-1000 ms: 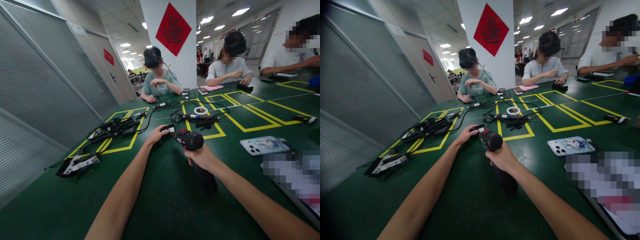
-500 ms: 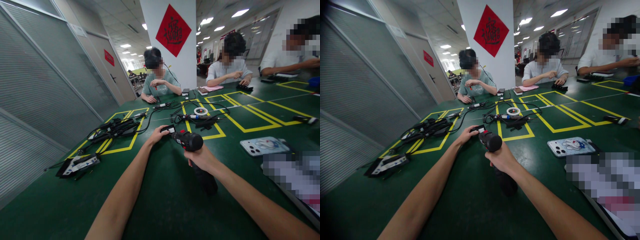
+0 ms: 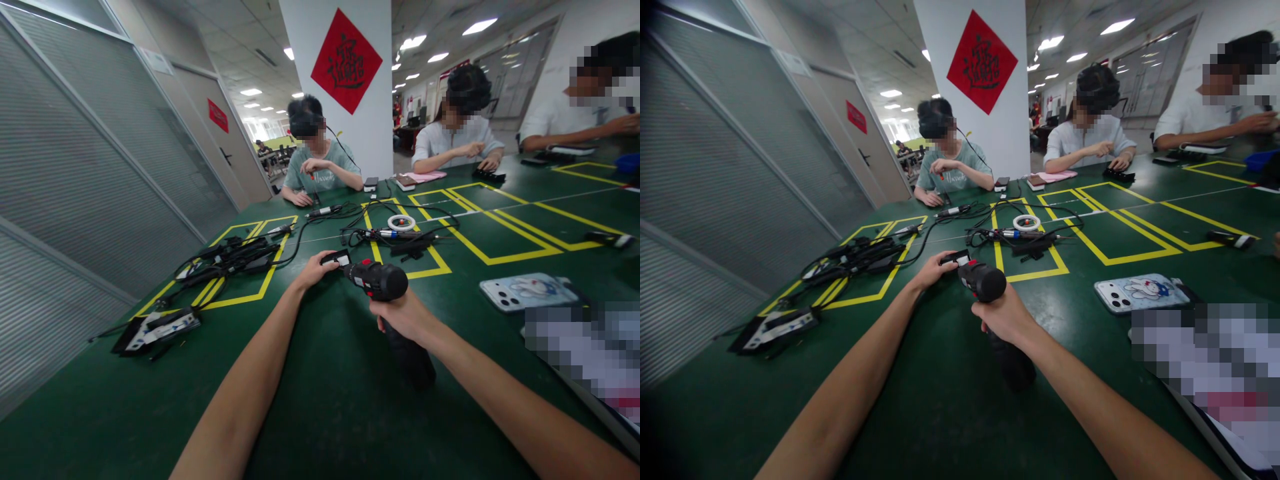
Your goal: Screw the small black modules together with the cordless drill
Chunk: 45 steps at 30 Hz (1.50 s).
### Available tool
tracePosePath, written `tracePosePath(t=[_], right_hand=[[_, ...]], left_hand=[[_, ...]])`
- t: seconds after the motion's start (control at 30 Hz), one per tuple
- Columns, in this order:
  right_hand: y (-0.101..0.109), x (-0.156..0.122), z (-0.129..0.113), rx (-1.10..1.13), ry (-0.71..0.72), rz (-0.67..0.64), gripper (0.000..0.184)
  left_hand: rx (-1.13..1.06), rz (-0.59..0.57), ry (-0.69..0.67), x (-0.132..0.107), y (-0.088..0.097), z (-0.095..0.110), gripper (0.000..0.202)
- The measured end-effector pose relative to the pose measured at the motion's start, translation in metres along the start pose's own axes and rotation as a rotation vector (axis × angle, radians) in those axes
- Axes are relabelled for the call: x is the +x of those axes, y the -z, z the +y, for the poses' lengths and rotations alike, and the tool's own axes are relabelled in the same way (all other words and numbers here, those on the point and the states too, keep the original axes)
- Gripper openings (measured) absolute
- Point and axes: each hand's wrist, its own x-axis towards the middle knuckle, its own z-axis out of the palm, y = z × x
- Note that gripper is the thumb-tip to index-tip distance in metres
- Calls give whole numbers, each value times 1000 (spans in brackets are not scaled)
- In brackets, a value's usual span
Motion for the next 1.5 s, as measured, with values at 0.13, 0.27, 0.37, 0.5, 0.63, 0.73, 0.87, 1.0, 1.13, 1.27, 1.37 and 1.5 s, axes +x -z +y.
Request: tracePosePath(t=[0.13,0.27,0.37,0.5,0.63,0.73,0.87,1.0,1.13,1.27,1.37,1.5], right_hand=[[0,-1,-1,18,5,8,9],[0,-1,-3,2,3,6,8],[0,-1,-2,2,8,7,9],[1,-1,-1,19,12,-3,8],[1,-1,1,28,6,-4,7],[1,-1,1,14,-5,1,8],[1,-1,1,48,1,-5,11],[3,-2,1,83,-29,-12,11],[6,-4,-3,118,-33,-8,12],[10,-5,-10,126,-38,33,10],[12,-6,-14,153,-20,38,10],[9,-5,-16,138,-16,20,9]], left_hand=[[-2,-2,-12,0,0,-1,55],[-11,-6,-12,0,0,-2,54],[0,0,-21,0,0,-1,53],[8,5,-19,0,0,0,54],[12,7,1,0,0,1,55],[6,11,3,-1,0,1,56],[9,13,-7,-1,0,2,57],[12,18,-29,-2,-1,2,57],[21,32,-17,-2,-1,1,58],[16,28,-15,-1,-1,-1,57],[16,24,-8,0,-1,-3,55],[17,17,-7,1,0,-2,53]])
